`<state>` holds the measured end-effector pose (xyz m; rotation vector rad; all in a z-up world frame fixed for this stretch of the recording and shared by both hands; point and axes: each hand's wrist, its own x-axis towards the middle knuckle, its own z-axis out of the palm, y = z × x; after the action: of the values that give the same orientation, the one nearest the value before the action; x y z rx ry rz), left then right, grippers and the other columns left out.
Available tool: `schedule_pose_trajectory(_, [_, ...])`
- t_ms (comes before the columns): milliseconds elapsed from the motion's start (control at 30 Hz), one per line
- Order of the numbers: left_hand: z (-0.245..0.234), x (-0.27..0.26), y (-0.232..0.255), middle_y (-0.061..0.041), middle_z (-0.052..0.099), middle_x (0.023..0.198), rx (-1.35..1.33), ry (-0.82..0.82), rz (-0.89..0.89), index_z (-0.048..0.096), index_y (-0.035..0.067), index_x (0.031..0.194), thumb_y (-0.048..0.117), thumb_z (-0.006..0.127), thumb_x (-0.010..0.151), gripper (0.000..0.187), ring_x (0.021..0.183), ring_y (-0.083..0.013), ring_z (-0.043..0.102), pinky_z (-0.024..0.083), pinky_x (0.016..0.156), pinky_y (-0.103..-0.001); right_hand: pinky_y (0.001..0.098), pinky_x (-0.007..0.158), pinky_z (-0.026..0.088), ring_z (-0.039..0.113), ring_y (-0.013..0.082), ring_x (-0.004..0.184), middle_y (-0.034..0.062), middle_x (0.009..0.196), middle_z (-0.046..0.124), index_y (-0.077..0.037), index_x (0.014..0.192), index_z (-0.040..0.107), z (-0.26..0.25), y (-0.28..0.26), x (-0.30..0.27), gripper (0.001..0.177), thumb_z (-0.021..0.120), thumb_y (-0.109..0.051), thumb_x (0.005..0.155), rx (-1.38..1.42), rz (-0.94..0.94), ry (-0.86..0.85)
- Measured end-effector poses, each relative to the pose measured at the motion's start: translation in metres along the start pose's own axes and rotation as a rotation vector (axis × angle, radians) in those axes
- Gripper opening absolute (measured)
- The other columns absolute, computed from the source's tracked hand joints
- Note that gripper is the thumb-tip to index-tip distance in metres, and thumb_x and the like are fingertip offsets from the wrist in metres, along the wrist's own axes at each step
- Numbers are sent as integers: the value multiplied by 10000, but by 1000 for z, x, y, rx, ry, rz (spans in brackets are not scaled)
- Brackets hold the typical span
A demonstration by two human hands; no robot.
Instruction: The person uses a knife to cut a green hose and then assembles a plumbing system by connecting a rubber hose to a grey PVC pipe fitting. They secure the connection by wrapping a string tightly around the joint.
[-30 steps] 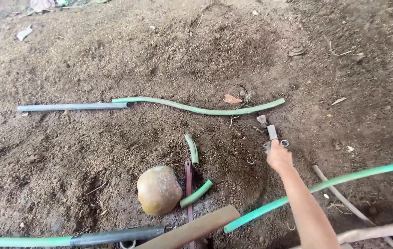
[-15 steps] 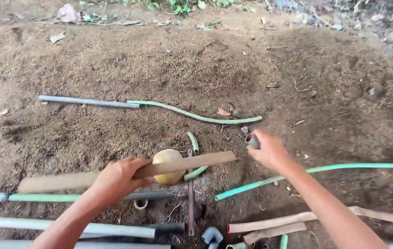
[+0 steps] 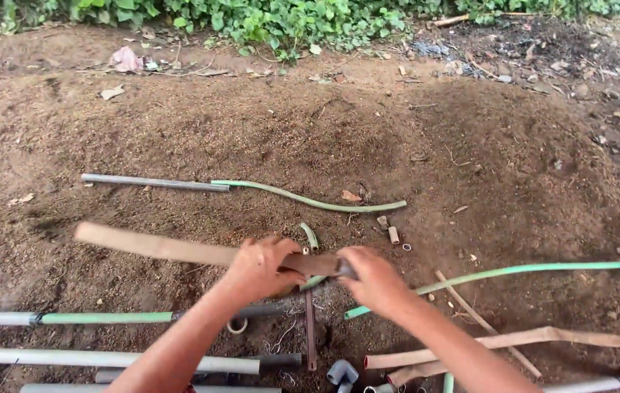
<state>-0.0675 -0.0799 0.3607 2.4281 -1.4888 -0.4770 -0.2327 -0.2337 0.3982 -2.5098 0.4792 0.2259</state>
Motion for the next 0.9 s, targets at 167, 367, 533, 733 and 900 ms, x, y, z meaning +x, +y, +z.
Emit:
schedule_pose_trajectory(167, [15,3,3,-107,638,1000,-49,16,99,565,170,1166,331,681,814,404,982,-289,640,464,884,-441,444,1046,392,478,291,1216,140,1256,528,-56,1280,464,13,4,6,468,588,-13,831,90,-69,62])
schedule_pose_trajectory(367, [-6,2,1,-176,628,1072,-293,144,161,566,119,1208,342,667,807,470,1029,-371,608,457,916,-490,451,975,452,580,299,1087,188,1155,649,-30,1185,604,0,15,2,511,736,-11,691,662,-95,296])
schedule_pose_trajectory(533, [-7,-1,6,-248,646,1090,-575,271,312,562,-40,1204,243,694,808,504,1057,-448,578,386,984,-562,390,891,513,577,170,973,161,1105,682,19,1158,613,3,-1,10,522,792,-2,669,1025,-183,390])
schedule_pose_trajectory(733, [-10,-11,22,-174,668,955,-686,349,372,516,-71,1205,233,682,770,557,691,-207,662,594,582,-259,406,868,567,643,299,954,188,1075,659,18,1194,584,3,-11,11,574,720,33,637,1404,-124,260])
schedule_pose_trajectory(900, [-14,-19,29,-78,679,857,-501,458,327,554,-17,1184,328,679,760,561,603,-154,635,531,528,-252,384,830,575,646,285,926,189,1065,654,26,1229,553,4,-16,8,622,741,-29,638,1361,-208,236])
